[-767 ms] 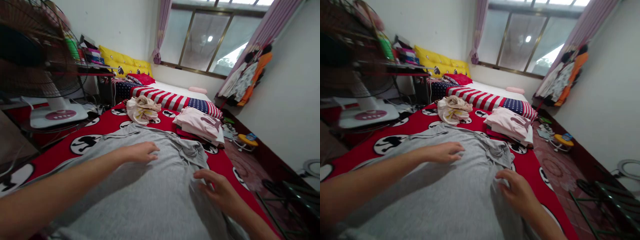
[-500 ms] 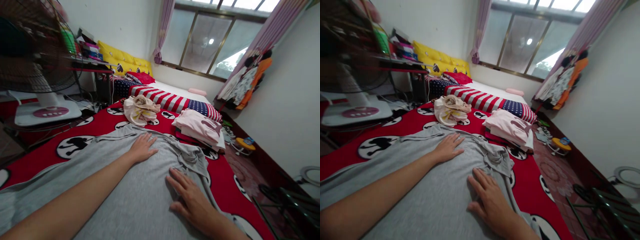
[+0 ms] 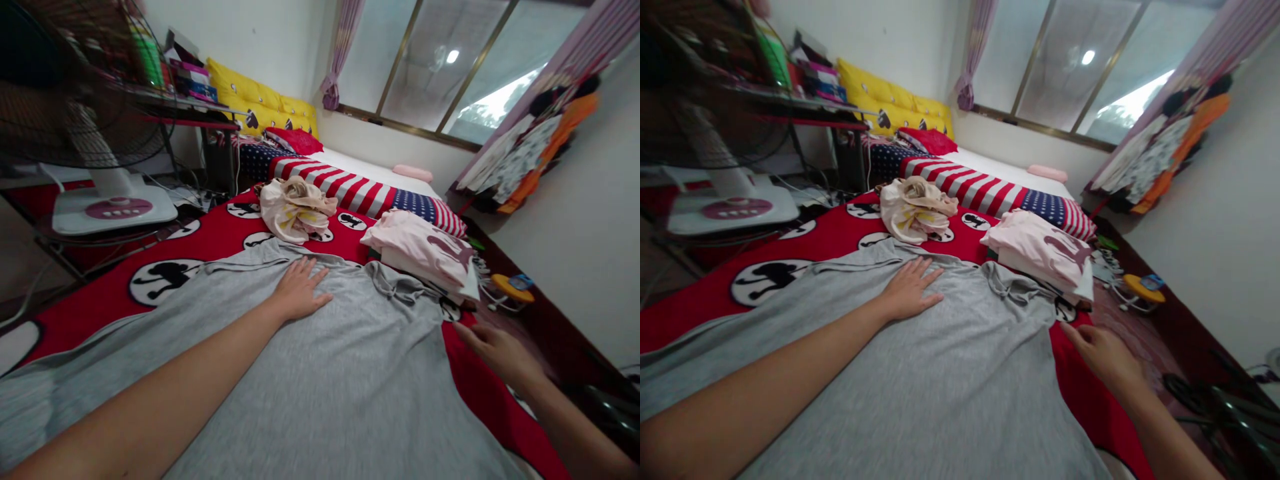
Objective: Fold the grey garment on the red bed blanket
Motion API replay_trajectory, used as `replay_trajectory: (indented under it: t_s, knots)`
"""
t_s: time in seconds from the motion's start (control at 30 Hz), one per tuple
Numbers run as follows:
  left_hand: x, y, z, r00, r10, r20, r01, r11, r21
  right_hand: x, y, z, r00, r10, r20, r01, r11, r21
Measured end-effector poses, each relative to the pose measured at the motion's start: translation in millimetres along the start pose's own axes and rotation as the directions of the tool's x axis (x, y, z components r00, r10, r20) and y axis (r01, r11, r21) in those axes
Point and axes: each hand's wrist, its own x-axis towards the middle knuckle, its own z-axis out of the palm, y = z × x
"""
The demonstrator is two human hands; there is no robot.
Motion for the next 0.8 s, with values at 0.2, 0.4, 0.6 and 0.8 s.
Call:
replay_trajectory:
  t_s: [0.2, 0.4, 0.6, 0.8]
  knots:
    - [-1.0, 1.0, -1.2, 1.0, 0.003, -0.003, -0.003, 1.0, 0.015, -50.1, -53.6, 24.1, 0.99, -0.035, 0.136, 0.008, 0.98, 0.2]
    - [-2.5, 1.4, -3.9, 1.0, 0.009, -0.004, -0.009, 1.0, 0.015, -82.0, -55.6, -2.5, 0.955, 0.179, 0.238, -0.287, 0.768, 0.573]
    - [-2.2, 1.9, -2.9, 1.0, 0.006, -0.008, -0.006, 1.0, 0.014, -108.8, -25.6, -4.1, 0.816, -0.08, 0.572, -0.261, 0.832, 0.49]
    - [-2.0, 0.8, -1.8, 1.0, 0.016, -0.018, -0.015, 1.0, 0.027, -60.8, -21.0, 3.5, 0.954, 0.128, 0.273, -0.23, 0.893, 0.386]
